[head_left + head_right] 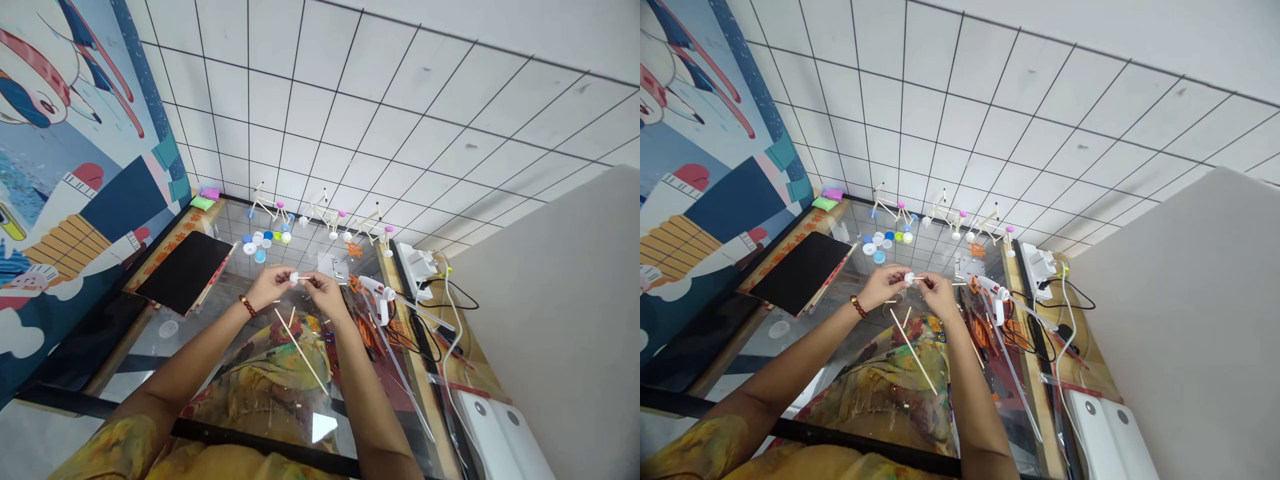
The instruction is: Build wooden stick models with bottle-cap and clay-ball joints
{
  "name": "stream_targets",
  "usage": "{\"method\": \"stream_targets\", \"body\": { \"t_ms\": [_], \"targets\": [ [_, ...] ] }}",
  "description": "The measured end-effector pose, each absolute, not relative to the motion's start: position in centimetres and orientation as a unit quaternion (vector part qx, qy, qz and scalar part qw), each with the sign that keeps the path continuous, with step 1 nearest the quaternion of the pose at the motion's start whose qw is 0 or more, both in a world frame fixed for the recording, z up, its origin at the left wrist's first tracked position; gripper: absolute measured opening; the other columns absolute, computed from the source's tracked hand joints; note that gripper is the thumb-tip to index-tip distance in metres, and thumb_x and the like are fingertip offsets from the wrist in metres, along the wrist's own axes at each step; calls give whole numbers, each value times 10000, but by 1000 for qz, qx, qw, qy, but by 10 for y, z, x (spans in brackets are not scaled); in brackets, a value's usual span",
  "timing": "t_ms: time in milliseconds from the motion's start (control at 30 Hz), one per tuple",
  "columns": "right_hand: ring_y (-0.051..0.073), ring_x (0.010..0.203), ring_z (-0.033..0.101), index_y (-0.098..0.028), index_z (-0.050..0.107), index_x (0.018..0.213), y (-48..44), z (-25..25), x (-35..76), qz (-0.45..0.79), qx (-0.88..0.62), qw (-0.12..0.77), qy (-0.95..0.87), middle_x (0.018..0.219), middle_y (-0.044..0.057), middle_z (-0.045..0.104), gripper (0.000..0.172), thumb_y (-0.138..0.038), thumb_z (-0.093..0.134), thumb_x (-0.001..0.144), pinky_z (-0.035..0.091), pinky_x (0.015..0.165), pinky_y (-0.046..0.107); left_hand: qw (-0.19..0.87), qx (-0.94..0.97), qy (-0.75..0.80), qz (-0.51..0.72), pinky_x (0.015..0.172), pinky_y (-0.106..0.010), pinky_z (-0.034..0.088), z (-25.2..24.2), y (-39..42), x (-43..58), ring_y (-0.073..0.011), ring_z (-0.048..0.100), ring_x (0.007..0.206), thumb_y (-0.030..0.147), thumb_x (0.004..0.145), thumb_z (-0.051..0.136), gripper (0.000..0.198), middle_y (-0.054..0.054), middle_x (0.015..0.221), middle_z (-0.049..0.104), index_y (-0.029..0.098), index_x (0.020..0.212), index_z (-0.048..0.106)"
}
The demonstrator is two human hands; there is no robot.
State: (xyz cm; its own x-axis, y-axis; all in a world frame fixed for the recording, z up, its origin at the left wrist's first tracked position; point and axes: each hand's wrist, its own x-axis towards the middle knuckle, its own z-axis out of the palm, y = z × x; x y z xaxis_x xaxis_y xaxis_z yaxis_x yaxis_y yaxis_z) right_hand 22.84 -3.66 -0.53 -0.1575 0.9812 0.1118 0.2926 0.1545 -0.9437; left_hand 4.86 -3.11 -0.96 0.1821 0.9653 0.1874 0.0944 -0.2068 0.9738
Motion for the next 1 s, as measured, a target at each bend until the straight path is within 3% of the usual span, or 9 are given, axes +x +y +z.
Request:
{"method": "stream_targets", "body": {
  "t_ms": [133, 267, 300, 433, 533, 633, 700, 800, 1000],
  "targets": [
    [146, 687, 578, -188, 740, 799, -38, -3, 225, 437, -485, 453, -607, 739, 20, 689, 204, -372, 696, 724, 449, 651, 259, 379, 630, 424, 528, 790, -312, 519, 1, -33, 49, -154, 607, 798, 223, 691, 753, 196, -45, 845, 638, 182, 883, 740],
    [139, 644, 571, -197, 718, 861, -36, -9, 215, 470, -473, 500, -552, 727, 22, 676, 271, -432, 621, 770, 475, 652, 281, 465, 535, 405, 578, 914, -357, 507, 12, -35, 49, -194, 616, 1009, 230, 592, 837, 548, -78, 1106, 646, 210, 1117, 680],
    [138, 633, 570, -196, 710, 886, -36, -10, 212, 476, -471, 511, -538, 738, 29, 677, 298, -451, 592, 785, 481, 647, 287, 499, 515, 396, 574, 919, -362, 506, 14, -36, 50, -200, 618, 1023, 239, 594, 837, 554, -83, 1114, 654, 205, 1123, 677],
    [150, 623, 581, -191, 697, 890, -36, -14, 206, 499, -459, 519, -519, 763, 55, 686, 356, -502, 553, 796, 499, 626, 308, 537, 494, 385, 565, 932, -366, 501, 15, -36, 51, -196, 644, 968, 290, 659, 795, 255, -81, 1012, 705, 173, 881, 749],
    [157, 624, 577, -188, 713, 838, -37, -16, 206, 501, -461, 503, -532, 716, 44, 674, 334, -491, 582, 787, 499, 638, 317, 526, 474, 403, 580, 885, -372, 523, 12, -36, 51, -187, 665, 872, 292, 657, 794, 240, -64, 927, 727, 184, 867, 751],
    [165, 711, 581, -198, 738, 857, -37, -16, 209, 477, -474, 489, -555, 782, 34, 679, 256, -415, 686, 732, 493, 734, 332, 459, 520, 429, 579, 866, -372, 530, 9, -36, 50, -191, 670, 857, 283, 701, 762, 168, -68, 918, 733, 195, 844, 753],
    [167, 792, 573, -220, 731, 992, -38, -14, 211, 428, -478, 486, -593, 917, 37, 678, 342, -344, 751, 674, 482, 805, 338, 390, 580, 440, 563, 875, -371, 522, 7, -37, 48, -193, 664, 865, 264, 737, 728, 121, -72, 939, 734, 216, 843, 760],
    [161, 817, 558, -236, 673, 1155, -40, -11, 213, 335, -468, 470, -670, 974, 41, 653, 473, -292, 743, 690, 485, 810, 327, 336, 651, 431, 527, 920, -385, 499, 3, -39, 47, -209, 655, 933, 218, 773, 680, 175, -70, 972, 737, 259, 922, 762],
    [154, 770, 571, -221, 702, 1072, -40, -18, 215, 306, -454, 454, -703, 910, 37, 670, 306, -320, 680, 783, 496, 761, 304, 360, 656, 414, 518, 940, -379, 506, -7, -37, 48, -198, 652, 952, 217, 753, 694, 298, -78, 1113, 684, 260, 1045, 737]
  ]
}}
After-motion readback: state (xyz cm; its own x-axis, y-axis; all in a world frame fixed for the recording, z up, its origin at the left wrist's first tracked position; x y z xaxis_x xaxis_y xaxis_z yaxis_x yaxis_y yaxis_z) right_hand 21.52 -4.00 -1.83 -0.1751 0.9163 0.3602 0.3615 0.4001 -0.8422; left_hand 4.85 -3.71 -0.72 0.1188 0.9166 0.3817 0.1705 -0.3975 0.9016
